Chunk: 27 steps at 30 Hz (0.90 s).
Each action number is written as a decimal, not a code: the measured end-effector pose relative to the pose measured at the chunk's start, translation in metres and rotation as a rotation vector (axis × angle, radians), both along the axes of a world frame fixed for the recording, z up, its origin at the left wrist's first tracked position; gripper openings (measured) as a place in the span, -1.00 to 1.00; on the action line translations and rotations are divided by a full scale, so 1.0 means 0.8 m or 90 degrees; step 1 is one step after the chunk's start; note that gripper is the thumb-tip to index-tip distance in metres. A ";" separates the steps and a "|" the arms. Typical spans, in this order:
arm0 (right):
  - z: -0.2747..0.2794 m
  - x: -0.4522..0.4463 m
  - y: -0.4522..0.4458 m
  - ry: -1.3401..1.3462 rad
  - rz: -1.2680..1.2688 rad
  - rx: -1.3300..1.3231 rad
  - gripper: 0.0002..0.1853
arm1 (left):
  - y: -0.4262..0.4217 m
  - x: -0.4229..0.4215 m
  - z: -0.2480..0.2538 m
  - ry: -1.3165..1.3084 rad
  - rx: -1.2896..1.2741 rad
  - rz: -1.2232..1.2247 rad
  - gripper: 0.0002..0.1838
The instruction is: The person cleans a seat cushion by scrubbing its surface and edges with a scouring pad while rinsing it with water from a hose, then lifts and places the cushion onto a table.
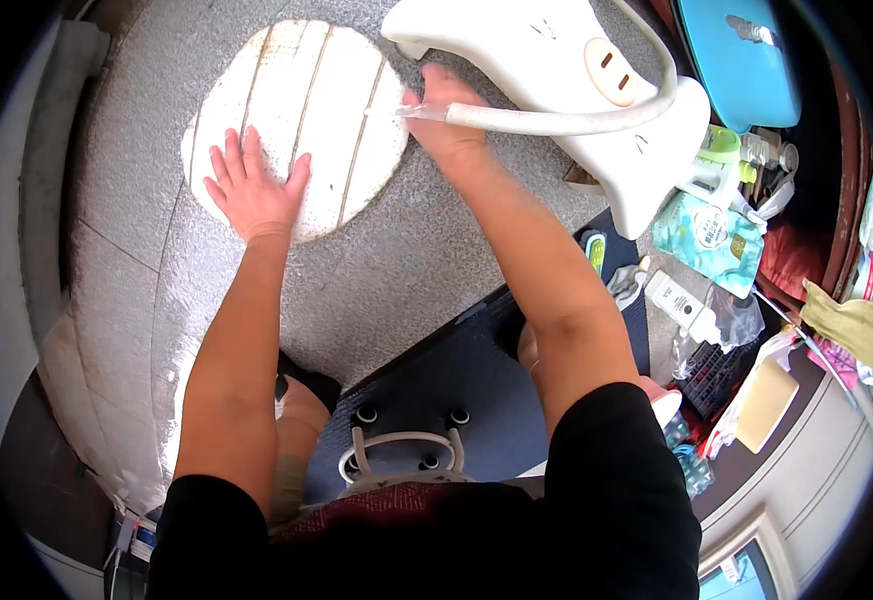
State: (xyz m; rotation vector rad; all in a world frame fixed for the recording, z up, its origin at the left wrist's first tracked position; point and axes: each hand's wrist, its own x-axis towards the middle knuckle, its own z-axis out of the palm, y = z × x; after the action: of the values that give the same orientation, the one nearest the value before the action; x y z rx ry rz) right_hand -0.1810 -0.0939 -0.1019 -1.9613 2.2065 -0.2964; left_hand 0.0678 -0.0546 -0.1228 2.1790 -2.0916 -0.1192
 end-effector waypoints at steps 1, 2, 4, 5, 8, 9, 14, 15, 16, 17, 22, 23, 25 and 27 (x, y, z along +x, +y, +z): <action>-0.001 0.005 -0.002 -0.002 0.001 -0.002 -0.67 | -0.001 0.000 0.000 0.003 0.001 0.000 -0.08; -0.001 0.013 -0.003 -0.009 0.016 0.010 -0.69 | -0.003 0.001 0.002 0.004 0.003 -0.002 -0.08; 0.013 0.030 0.023 0.051 0.156 0.045 -0.70 | -0.003 0.002 0.002 0.011 0.006 -0.004 -0.08; 0.017 0.044 0.057 0.041 0.249 0.068 -0.71 | -0.004 0.002 0.001 0.021 0.011 0.004 -0.08; 0.030 0.056 0.075 0.018 0.312 0.177 -0.71 | -0.002 0.000 0.000 0.019 0.028 -0.004 -0.05; 0.041 0.059 0.066 0.005 0.288 0.251 -0.70 | -0.002 0.002 0.001 0.020 0.033 -0.009 -0.04; 0.029 0.066 -0.010 -0.114 -0.005 0.004 -0.61 | 0.006 0.005 0.001 -0.023 0.079 -0.045 0.00; 0.039 0.087 0.000 -0.166 0.029 -0.009 -0.62 | 0.020 0.008 0.004 -0.028 0.103 -0.054 0.01; 0.041 0.104 0.005 -0.212 0.041 -0.013 -0.67 | 0.034 0.010 0.009 -0.031 0.124 -0.094 0.01; 0.039 0.119 0.006 -0.246 0.058 -0.027 -0.68 | 0.046 0.014 0.014 0.000 0.146 -0.141 0.01; -0.001 0.103 -0.037 -0.088 0.177 -0.016 -0.75 | 0.054 0.019 0.009 0.029 0.126 -0.179 0.08; -0.009 0.095 -0.049 -0.077 0.078 -0.078 -0.75 | 0.053 0.020 0.008 0.031 0.126 -0.175 0.08; -0.005 0.102 -0.049 -0.052 -0.034 -0.077 -0.74 | 0.057 0.021 0.006 0.068 0.096 -0.153 0.16; -0.011 0.157 -0.003 -0.112 -0.010 -0.076 -0.74 | 0.059 0.024 -0.001 0.095 0.069 -0.133 0.20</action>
State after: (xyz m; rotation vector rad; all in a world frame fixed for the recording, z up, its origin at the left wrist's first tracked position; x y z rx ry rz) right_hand -0.0552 -0.0963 -0.1110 -1.8953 2.1378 -0.5923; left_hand 0.0868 -0.0076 -0.1234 1.9321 -2.2688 -0.4101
